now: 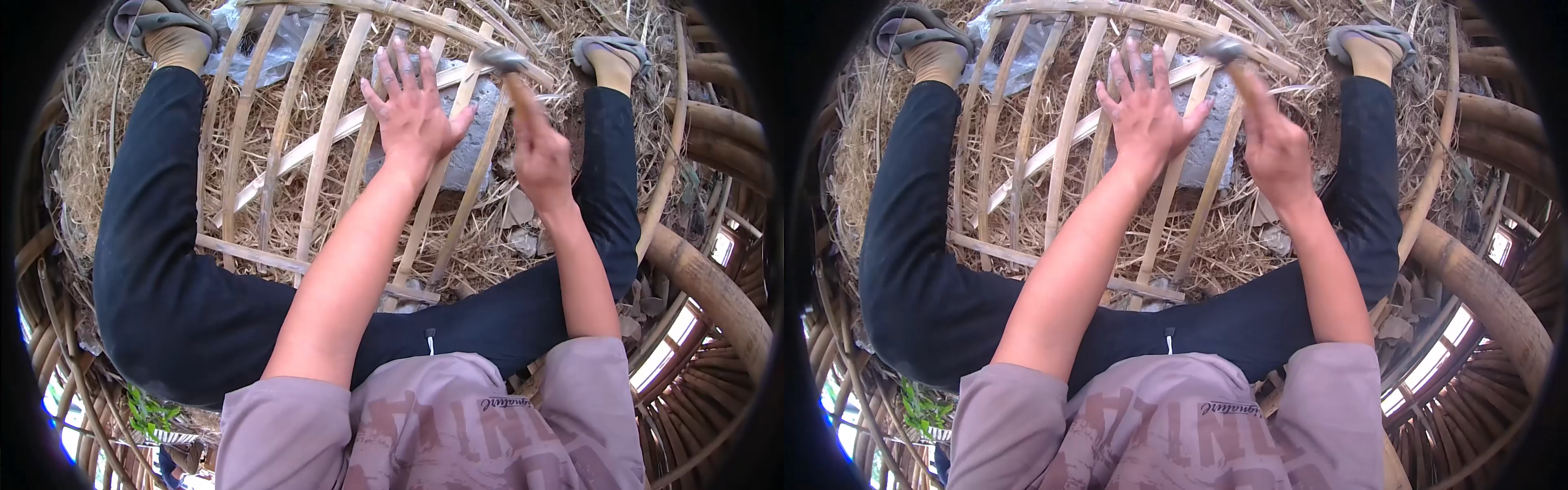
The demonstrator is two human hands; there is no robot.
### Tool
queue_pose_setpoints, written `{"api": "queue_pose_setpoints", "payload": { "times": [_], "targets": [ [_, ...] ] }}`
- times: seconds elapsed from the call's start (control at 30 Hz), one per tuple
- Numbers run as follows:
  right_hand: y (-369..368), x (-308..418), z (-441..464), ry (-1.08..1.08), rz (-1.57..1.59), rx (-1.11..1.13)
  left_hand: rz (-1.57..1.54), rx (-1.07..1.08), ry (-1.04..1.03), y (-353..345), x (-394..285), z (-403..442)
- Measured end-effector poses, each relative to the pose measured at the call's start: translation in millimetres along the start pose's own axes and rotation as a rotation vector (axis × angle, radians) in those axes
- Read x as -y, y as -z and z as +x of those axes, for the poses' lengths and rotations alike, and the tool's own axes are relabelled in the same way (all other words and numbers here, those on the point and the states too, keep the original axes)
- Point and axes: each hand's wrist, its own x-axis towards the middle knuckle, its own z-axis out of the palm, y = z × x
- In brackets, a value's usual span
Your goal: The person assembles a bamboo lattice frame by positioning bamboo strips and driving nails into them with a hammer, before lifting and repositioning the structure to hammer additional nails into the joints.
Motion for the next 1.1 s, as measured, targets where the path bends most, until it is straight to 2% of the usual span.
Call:
{"api": "queue_pose_setpoints", "payload": {
  "times": [0.03,0.13,0.17,0.3,0.4,0.43,0.53,0.67,0.77,0.87,0.9,1.0,1.03,1.1],
  "targets": [
    [2,1,1,-0.056,-0.092,0.128,0.002,-0.02,-0.001,0,0,2],
    [6,6,0,0.058,0.049,-0.167,0.004,-0.043,-0.01,-1,1,4],
    [3,7,4,0.19,0.036,-0.3,0.007,-0.033,-0.009,1,1,3],
    [0,2,6,-0.051,-0.1,0.13,-0.007,-0.048,-0.014,-1,0,-1],
    [0,12,6,0.092,0.069,-0.182,0.001,-0.005,0.001,4,0,6],
    [7,25,3,-0.047,0.111,-0.186,0.006,0.039,0.009,5,-1,0],
    [21,29,-1,-0.179,0.171,-0.186,-0.004,-0.021,-0.003,-1,1,0],
    [22,22,3,-0.093,-0.051,-0.309,-0.008,-0.024,0.0,-2,0,0],
    [17,8,2,-0.369,0.08,0.085,-0.005,-0.011,0.003,1,-1,-1],
    [7,-1,-4,-0.296,0.066,0.121,0.002,0.033,0.013,5,-2,0],
    [2,-3,-8,-0.247,0.073,0.069,-0.004,0.037,0.014,5,-2,0],
    [3,5,-1,-0.336,0.192,0.095,-0.01,0.05,0.018,5,0,-1],
    [5,4,4,-0.377,0.201,0.168,-0.013,0.05,0.015,5,-1,0],
    [3,-2,6,-0.287,0.135,0.177,-0.023,0.032,0.012,4,-1,0]
  ]
}}
